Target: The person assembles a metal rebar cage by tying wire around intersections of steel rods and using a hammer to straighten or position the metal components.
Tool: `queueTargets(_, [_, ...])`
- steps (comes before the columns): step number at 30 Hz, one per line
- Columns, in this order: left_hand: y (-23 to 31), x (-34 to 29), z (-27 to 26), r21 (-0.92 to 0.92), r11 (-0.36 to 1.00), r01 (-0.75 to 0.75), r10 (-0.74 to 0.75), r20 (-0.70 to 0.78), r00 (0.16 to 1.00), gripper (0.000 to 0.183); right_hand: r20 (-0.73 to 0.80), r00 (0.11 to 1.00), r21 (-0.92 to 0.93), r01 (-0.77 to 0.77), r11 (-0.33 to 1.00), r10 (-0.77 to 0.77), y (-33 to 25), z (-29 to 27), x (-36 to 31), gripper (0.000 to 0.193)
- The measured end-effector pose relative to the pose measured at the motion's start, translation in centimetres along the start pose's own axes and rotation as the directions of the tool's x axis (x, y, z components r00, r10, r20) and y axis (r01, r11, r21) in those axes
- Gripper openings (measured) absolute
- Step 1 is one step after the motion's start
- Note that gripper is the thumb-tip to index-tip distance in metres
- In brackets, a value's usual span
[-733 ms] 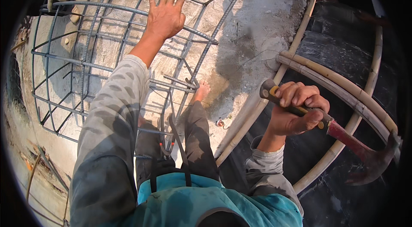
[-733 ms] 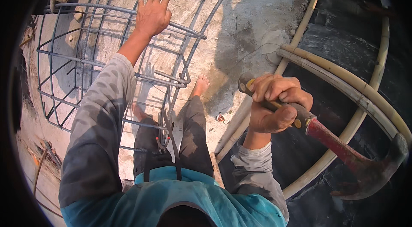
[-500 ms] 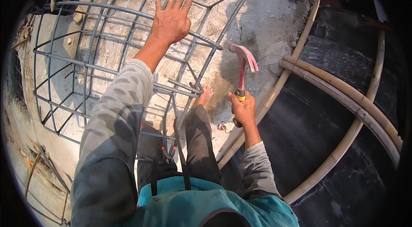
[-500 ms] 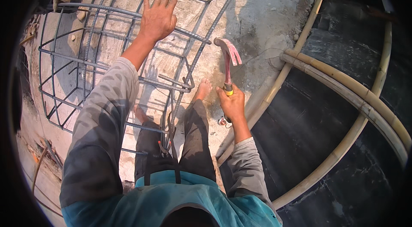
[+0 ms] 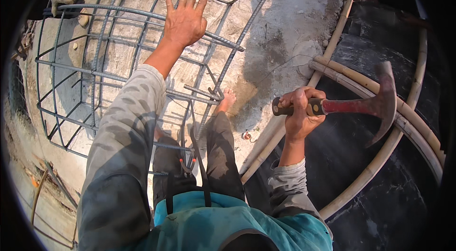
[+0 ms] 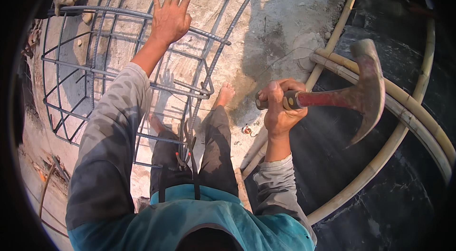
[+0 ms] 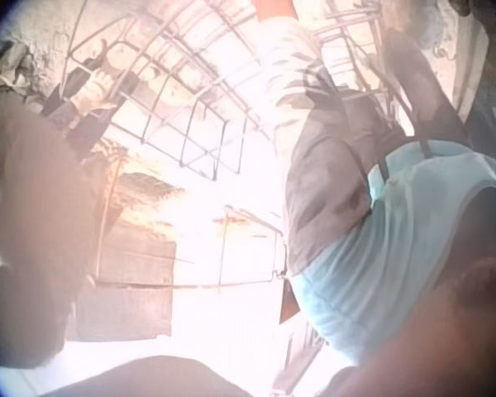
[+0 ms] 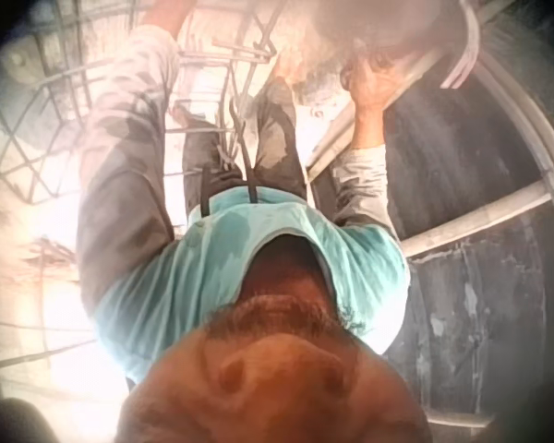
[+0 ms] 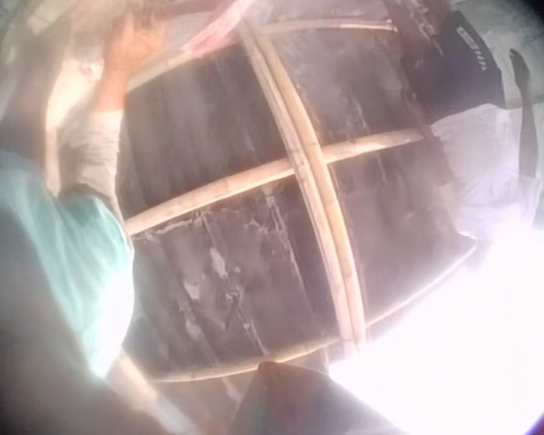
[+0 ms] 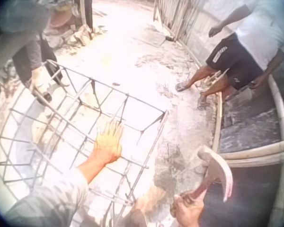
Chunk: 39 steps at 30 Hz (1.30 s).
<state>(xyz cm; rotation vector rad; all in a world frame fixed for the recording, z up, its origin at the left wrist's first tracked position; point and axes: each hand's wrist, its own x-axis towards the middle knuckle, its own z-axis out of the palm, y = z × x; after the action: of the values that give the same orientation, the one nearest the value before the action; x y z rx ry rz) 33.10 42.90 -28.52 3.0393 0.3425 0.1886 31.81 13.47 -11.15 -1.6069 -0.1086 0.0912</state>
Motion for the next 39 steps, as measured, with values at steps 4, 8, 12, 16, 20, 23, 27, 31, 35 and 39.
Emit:
queueTargets(4, [1.5, 1.2, -0.1, -0.036, 0.997, -0.064, 0.061, -0.078, 0.995, 0.076, 0.076, 0.936, -0.336, -0.299, 0.893, 0.343, 11.7, -3.2, -4.7, 0.016])
queueTargets(8, [0.2, 2.3, 0.1, 0.001, 0.997, -0.073, 0.073, -0.078, 0.994, 0.076, 0.135, 0.854, -0.527, -0.368, 0.766, 0.503, 14.2, -4.5, -4.7, 0.016])
queueTargets(12, [0.1, 0.6, 0.4, 0.014, 1.0, -0.021, 0.021, -0.025, 0.999, 0.076, 0.037, 0.995, -0.069, -0.088, 0.994, 0.091, -0.6, -0.2, 0.1, 0.016])
queueTargets(16, [1.2, 1.2, 0.2, -0.037, 0.996, -0.076, 0.074, -0.049, 0.996, 0.076, 0.045, 0.998, 0.004, 0.037, 0.999, -0.037, 7.9, -1.5, -3.2, 0.013])
queueTargets(20, [1.1, 0.8, 0.8, -0.011, 0.999, -0.037, 0.038, 0.026, 0.999, 0.078, 0.175, 0.808, -0.559, -0.389, 0.732, 0.563, 16.5, -6.0, -6.1, 0.012])
queueTargets(23, [-0.1, -0.3, 1.2, 0.004, 1.0, -0.019, 0.019, 0.014, 1.0, 0.078, 0.073, 0.865, -0.476, -0.408, 0.779, 0.497, 5.4, -3.1, -3.6, 0.011])
queueTargets(27, [0.9, 0.9, 0.2, 0.048, 0.998, -0.049, 0.047, 0.039, 0.998, 0.076, -0.051, 0.976, 0.162, 0.218, 0.962, -0.213, 2.9, 1.1, 0.5, 0.018])
queueTargets(31, [1.4, 1.1, -0.4, 0.062, 0.994, -0.095, 0.091, 0.056, 0.994, 0.076, 0.084, 0.714, -0.51, -0.568, 0.646, 0.695, 16.0, -5.8, -6.2, 0.013])
queueTargets(35, [0.1, 0.2, 0.6, 0.034, 0.998, -0.046, 0.046, 0.011, 0.999, 0.076, -0.014, 0.877, -0.385, -0.448, 0.807, 0.48, 5.8, -3.5, -2.4, 0.011])
queueTargets(39, [0.8, 1.0, 0.3, -0.002, 0.997, -0.075, 0.075, -0.008, 0.997, 0.075, -0.16, 0.978, 0.232, 0.173, 0.957, -0.138, 3.3, 1.7, 0.2, 0.017])
